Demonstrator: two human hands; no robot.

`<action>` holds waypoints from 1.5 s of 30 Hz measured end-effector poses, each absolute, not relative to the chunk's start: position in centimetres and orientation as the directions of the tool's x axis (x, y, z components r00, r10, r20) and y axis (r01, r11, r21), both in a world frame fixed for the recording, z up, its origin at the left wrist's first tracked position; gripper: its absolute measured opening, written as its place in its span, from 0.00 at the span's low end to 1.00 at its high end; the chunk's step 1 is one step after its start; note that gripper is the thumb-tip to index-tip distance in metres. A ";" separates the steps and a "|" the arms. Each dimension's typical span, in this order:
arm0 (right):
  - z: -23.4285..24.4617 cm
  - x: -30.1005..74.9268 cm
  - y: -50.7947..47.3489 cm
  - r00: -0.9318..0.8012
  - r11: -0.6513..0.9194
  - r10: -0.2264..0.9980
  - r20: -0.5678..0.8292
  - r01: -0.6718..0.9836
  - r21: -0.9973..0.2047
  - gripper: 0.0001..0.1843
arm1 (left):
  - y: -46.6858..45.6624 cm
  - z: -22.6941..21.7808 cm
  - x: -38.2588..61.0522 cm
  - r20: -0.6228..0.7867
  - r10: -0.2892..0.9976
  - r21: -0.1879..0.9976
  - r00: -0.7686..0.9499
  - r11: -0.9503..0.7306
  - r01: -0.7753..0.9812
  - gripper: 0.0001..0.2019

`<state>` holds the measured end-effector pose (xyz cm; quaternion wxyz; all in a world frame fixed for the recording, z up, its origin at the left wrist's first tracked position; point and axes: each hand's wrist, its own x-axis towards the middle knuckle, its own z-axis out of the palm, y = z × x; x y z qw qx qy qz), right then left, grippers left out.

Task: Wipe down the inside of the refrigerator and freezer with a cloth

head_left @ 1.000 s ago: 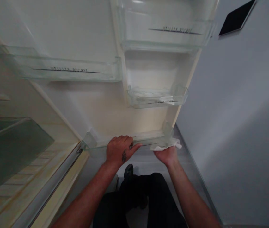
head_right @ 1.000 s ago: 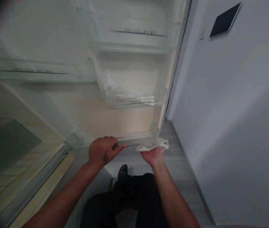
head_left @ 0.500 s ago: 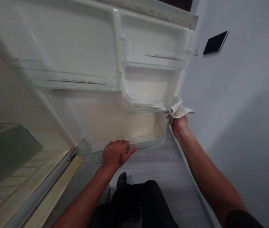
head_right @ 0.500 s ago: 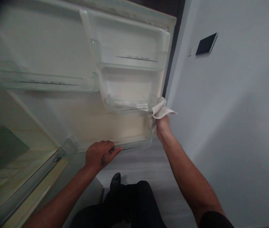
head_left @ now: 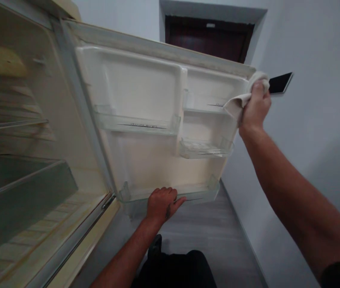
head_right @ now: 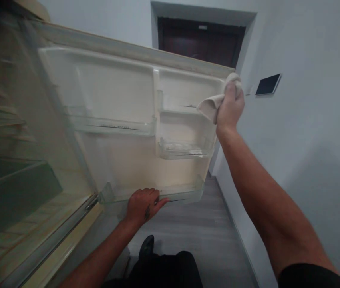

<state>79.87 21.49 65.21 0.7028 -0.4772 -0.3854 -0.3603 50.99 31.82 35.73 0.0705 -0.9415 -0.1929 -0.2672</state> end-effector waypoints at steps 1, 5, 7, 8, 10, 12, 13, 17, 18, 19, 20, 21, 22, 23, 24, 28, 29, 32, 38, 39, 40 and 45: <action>64.3 79.0 21.4 0.491 0.313 -0.198 0.848 0.852 -0.420 0.22 | 31.8 35.7 51.0 0.532 0.327 -0.029 0.781 -0.915 0.402 0.28; 59.2 75.2 19.4 0.622 0.368 -0.261 0.738 0.771 -0.519 0.23 | 31.8 35.7 50.9 0.539 0.319 -0.026 0.780 -0.919 0.394 0.28; 57.0 73.5 18.1 0.404 0.210 -0.267 0.875 0.911 -0.356 0.19 | 31.9 35.7 50.8 0.540 0.314 -0.023 0.781 -0.922 0.387 0.28; 56.3 72.8 17.6 0.210 0.107 -0.200 0.957 0.976 -0.192 0.17 | 31.9 35.6 50.8 0.540 0.312 -0.022 0.781 -0.923 0.384 0.27; 56.0 72.0 17.5 -0.179 -0.003 0.130 0.975 0.983 0.181 0.17 | 32.0 35.5 50.7 0.540 0.308 -0.019 0.783 -0.926 0.377 0.27; 56.9 71.8 18.5 -0.349 0.015 0.451 0.821 0.923 0.385 0.20 | 32.1 35.4 50.7 0.541 0.307 -0.016 0.783 -0.927 0.374 0.27; 57.7 71.9 19.2 -0.363 0.005 0.550 0.752 0.902 0.431 0.22 | 32.1 35.3 50.7 0.541 0.308 -0.013 0.782 -0.927 0.374 0.26; 60.3 73.0 21.5 -0.379 -0.077 0.759 0.529 0.755 0.651 0.24 | 32.2 35.0 50.8 0.551 0.303 -0.007 0.777 -0.930 0.368 0.26; 60.5 73.1 21.7 -0.383 -0.077 0.796 0.468 0.704 0.706 0.24 | 32.2 34.9 50.8 0.555 0.302 -0.005 0.775 -0.931 0.366 0.26; 60.6 73.2 21.5 -0.370 -0.083 0.827 0.423 0.663 0.744 0.23 | 32.2 34.8 50.8 0.558 0.301 -0.003 0.773 -0.931 0.365 0.26; 60.5 73.2 21.2 -0.336 -0.105 0.854 0.398 0.637 0.764 0.24 | 32.3 34.7 50.8 0.562 0.300 -0.002 0.771 -0.932 0.363 0.26; 60.4 73.1 20.8 -0.282 -0.141 0.876 0.390 0.625 0.768 0.25 | 32.3 34.6 50.8 0.566 0.298 -0.001 0.769 -0.932 0.362 0.25; 60.2 72.9 20.4 -0.215 -0.180 0.897 0.387 0.621 0.763 0.26 | 32.3 34.5 50.7 0.570 0.295 0.000 0.767 -0.933 0.359 0.25; 60.1 72.7 19.9 -0.146 -0.220 0.910 0.387 0.621 0.753 0.28 | 32.4 34.4 50.6 0.574 0.291 0.000 0.766 -0.935 0.356 0.25; 60.0 72.4 19.5 -0.087 -0.253 0.918 0.386 0.621 0.742 0.30 | 32.4 34.4 50.5 0.577 0.287 -0.001 0.765 -0.936 0.352 0.25; 60.5 70.9 19.5 -0.006 -0.295 0.925 0.379 0.618 0.729 0.29 | 32.4 34.5 50.3 0.581 0.270 -0.003 0.768 -0.943 0.333 0.24; 60.7 70.6 19.9 -0.005 -0.294 0.927 0.376 0.615 0.731 0.27 | 32.4 34.6 50.4 0.581 0.270 -0.001 0.767 -0.943 0.333 0.24; 61.4 70.3 20.8 0.004 -0.285 0.934 0.358 0.613 0.737 0.25 | 32.5 34.9 51.0 0.584 0.287 0.009 0.759 -0.937 0.348 0.24; 61.1 71.5 20.9 0.028 -0.299 0.930 0.366 0.637 0.710 0.28 | 32.5 35.2 51.7 0.574 0.314 0.028 0.756 -0.931 0.365 0.25; 61.1 71.7 21.0 0.031 -0.302 0.928 0.370 0.645 0.702 0.28 | 32.4 35.2 51.7 0.569 0.318 0.031 0.758 -0.930 0.366 0.26; 61.2 71.7 21.3 0.029 -0.295 0.930 0.367 0.657 0.694 0.28 | 32.4 35.2 51.7 0.564 0.323 0.034 0.760 -0.929 0.369 0.26; 62.3 70.4 22.6 0.025 -0.262 0.930 0.368 0.747 0.610 0.29 | 32.2 35.5 51.8 0.530 0.359 0.059 0.768 -0.919 0.389 0.24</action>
